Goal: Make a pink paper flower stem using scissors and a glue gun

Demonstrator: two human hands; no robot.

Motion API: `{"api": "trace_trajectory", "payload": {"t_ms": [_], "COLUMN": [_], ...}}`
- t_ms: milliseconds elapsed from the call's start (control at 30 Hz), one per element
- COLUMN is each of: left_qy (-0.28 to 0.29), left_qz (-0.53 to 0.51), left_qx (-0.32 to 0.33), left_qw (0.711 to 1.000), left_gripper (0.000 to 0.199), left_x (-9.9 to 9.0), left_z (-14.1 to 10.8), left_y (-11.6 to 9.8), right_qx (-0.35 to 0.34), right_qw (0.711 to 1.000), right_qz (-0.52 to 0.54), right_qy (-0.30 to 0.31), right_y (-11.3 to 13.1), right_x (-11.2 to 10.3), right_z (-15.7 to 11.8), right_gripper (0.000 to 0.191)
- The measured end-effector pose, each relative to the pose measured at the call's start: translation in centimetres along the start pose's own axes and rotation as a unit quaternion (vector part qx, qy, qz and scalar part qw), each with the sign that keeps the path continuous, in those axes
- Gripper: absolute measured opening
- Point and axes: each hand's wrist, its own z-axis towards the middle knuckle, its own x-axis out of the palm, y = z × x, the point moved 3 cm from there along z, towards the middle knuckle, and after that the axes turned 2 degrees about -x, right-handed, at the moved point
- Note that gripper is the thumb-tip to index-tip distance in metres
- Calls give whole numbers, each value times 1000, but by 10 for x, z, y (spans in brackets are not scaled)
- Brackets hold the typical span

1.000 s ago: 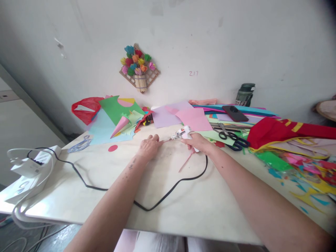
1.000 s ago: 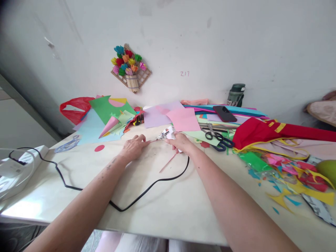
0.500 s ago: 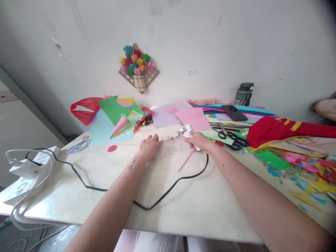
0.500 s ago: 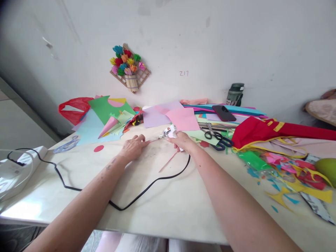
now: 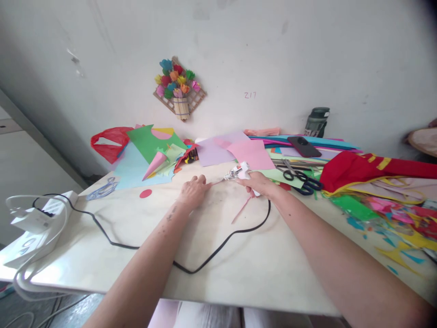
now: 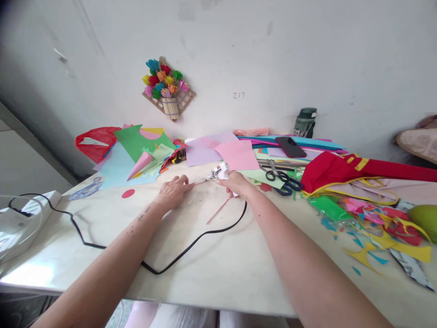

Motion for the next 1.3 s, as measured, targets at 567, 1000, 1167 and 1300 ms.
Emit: {"api": "trace_trajectory", "payload": {"t_ms": [567,1000,1167,1300], "left_qy": [1,11,2,-5], "left_qz": [-3,-11,-8,-9], "left_qx": [0,-7,-1,4], "left_qw": [1000,1000,1000,1000], "left_gripper": [43,45,45,46], "left_x": [-1,-1,0,1], "left_z": [1,0,1,1], "left_y": [1,2,3,3], "right_qx": [24,40,16,11], "right_qw": [996,996,997,995], "right_qz": [84,74,74,95], "right_qy": [-6,-14,5,8], "right_y": [-20,-17,-17,-17], "right_x": [-12,-10,-5,-7], "right_z": [14,11,13,14], "right_gripper": [28,31,31,31]}}
